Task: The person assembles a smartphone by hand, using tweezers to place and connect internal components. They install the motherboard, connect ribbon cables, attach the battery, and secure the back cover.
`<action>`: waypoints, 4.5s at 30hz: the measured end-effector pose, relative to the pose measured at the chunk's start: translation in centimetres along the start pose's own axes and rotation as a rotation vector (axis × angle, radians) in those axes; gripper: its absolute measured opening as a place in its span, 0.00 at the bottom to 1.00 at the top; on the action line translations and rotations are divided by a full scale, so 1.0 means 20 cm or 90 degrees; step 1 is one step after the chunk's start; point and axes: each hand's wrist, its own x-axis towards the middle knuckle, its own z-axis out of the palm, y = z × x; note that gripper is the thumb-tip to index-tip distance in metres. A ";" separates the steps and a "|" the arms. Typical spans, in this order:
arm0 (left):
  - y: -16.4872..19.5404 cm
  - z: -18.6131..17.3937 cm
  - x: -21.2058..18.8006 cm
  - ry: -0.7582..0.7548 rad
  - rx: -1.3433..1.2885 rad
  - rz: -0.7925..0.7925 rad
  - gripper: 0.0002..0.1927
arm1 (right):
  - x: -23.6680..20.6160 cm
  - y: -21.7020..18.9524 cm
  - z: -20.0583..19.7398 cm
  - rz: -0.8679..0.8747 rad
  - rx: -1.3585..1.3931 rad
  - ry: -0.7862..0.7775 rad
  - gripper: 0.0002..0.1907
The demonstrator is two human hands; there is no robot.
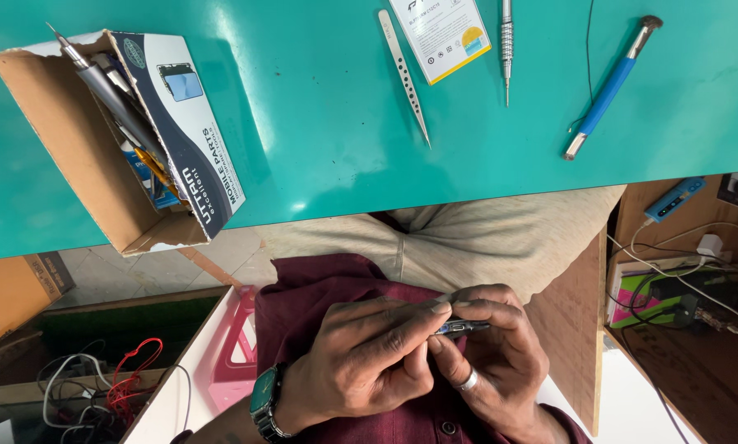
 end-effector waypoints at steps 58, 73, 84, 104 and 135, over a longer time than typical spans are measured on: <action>-0.28 0.16 0.11 -0.078 -0.096 -0.400 0.30 | 0.68 -0.14 -0.17 0.106 -0.418 -0.298 0.31; -0.34 0.29 0.03 0.005 -0.219 -0.508 0.13 | 0.69 0.01 -0.25 0.311 -0.277 -0.310 0.15; -0.43 0.18 0.05 0.151 -0.246 -0.421 0.10 | 1.47 -0.04 -0.35 -0.394 -0.693 -0.033 0.13; -0.31 -0.07 0.26 0.122 -0.151 -0.315 0.24 | 0.88 -0.28 -0.18 -0.102 -0.251 -0.124 0.12; -0.41 -0.24 0.22 0.016 -0.278 -0.507 0.34 | 0.96 -0.05 -0.17 -0.142 -0.556 -0.022 0.21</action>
